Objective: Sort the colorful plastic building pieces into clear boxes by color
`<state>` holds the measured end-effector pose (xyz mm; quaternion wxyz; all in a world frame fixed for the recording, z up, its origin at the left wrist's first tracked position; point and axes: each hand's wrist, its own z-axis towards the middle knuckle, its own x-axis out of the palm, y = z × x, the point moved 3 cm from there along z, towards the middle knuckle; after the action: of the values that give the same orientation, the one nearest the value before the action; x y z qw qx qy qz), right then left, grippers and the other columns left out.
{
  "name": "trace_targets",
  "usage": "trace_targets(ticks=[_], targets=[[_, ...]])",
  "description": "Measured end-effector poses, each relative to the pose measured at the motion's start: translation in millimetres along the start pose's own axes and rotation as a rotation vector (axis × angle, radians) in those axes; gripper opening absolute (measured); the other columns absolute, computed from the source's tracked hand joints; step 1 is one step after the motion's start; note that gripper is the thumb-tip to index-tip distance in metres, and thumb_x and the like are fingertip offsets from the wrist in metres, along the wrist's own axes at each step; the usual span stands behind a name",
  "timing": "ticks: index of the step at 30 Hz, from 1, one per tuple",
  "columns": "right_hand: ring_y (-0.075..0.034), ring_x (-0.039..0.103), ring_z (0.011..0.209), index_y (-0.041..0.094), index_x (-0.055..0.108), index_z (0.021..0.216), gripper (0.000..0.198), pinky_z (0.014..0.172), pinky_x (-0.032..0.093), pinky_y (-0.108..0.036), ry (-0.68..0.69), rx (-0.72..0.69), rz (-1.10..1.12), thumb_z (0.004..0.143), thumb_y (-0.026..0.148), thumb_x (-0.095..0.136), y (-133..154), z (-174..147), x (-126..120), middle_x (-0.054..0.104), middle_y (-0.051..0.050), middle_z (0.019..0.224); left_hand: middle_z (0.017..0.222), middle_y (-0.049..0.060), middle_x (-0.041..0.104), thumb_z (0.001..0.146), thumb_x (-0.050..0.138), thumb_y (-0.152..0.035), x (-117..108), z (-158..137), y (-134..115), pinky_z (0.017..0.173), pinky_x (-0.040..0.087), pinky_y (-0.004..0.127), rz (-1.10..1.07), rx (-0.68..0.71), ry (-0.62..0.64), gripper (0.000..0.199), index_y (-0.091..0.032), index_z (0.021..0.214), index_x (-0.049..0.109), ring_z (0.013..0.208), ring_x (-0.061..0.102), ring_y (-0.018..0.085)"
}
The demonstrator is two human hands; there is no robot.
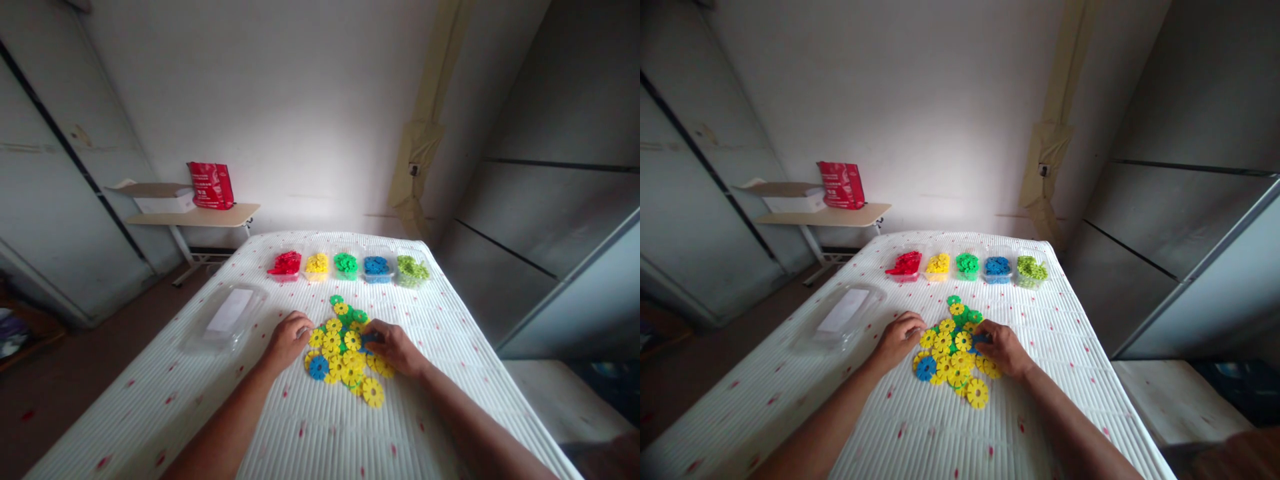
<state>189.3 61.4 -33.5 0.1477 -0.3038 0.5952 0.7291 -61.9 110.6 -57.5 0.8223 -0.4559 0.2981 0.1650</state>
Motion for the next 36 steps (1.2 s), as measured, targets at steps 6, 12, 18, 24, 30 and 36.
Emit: trace_targets(ticks=[6,12,18,24,30,36], targets=[[-0.011,0.051,0.065,0.018,0.059,0.086,0.016,0.058,0.039,-0.022,0.002,0.042,0.005,0.071,0.024,0.057,-2.7,2.4,1.4,0.059,0.001,0.075,0.082,0.003,0.059,0.070,0.046,-0.012,-1.0,0.5,-2.1,0.073,0.045,0.026,0.004,-0.009,0.009,0.016,-0.018,0.073,0.061,0.080,0.055,0.014],[-0.011,0.049,0.066,0.018,0.056,0.084,0.018,0.060,0.039,-0.022,-0.012,0.048,0.120,0.067,0.019,0.059,-9.2,3.7,5.0,0.057,0.002,0.074,0.081,0.003,0.059,0.070,0.046,-0.012,-1.0,0.6,-2.4,0.073,0.045,0.025,-0.005,0.011,-0.001,0.016,-0.017,0.074,0.061,0.079,0.056,0.014],[-0.012,0.051,0.070,0.017,0.054,0.085,0.021,0.061,0.041,-0.023,-0.020,0.065,0.311,0.064,0.017,0.060,-12.8,4.3,6.2,0.057,0.001,0.076,0.081,0.003,0.059,0.070,0.047,-0.013,-1.3,0.9,-2.5,0.072,0.045,0.025,0.001,-0.010,0.014,0.016,-0.017,0.073,0.062,0.079,0.055,0.014],[-0.014,0.054,0.072,0.017,0.056,0.087,0.023,0.063,0.044,-0.025,-0.030,0.094,0.323,0.066,0.024,0.061,-16.1,5.5,0.6,0.061,-0.001,0.080,0.081,0.003,0.059,0.070,0.046,-0.012,-0.9,1.0,-1.6,0.072,0.045,0.026,-0.011,-0.014,0.009,0.016,-0.017,0.073,0.062,0.078,0.055,0.014],[-0.016,0.056,0.075,0.016,0.061,0.089,0.023,0.067,0.045,-0.027,-0.039,0.079,0.217,0.070,0.028,0.059,-19.0,5.4,-4.3,0.063,-0.003,0.083,0.081,0.003,0.059,0.069,0.047,-0.012,-0.9,0.9,-1.4,0.073,0.045,0.026,-0.018,-0.017,0.013,0.016,-0.017,0.073,0.061,0.079,0.055,0.015],[-0.012,0.051,0.067,0.016,0.061,0.081,0.016,0.060,0.041,-0.022,-0.010,-0.012,0.078,0.075,0.031,0.056,-12.9,3.4,-6.8,0.060,-0.001,0.073,0.082,0.003,0.059,0.070,0.046,-0.013,-0.5,0.2,-0.7,0.072,0.045,0.026,-0.017,-0.011,0.009,0.016,-0.016,0.073,0.061,0.079,0.055,0.014]])
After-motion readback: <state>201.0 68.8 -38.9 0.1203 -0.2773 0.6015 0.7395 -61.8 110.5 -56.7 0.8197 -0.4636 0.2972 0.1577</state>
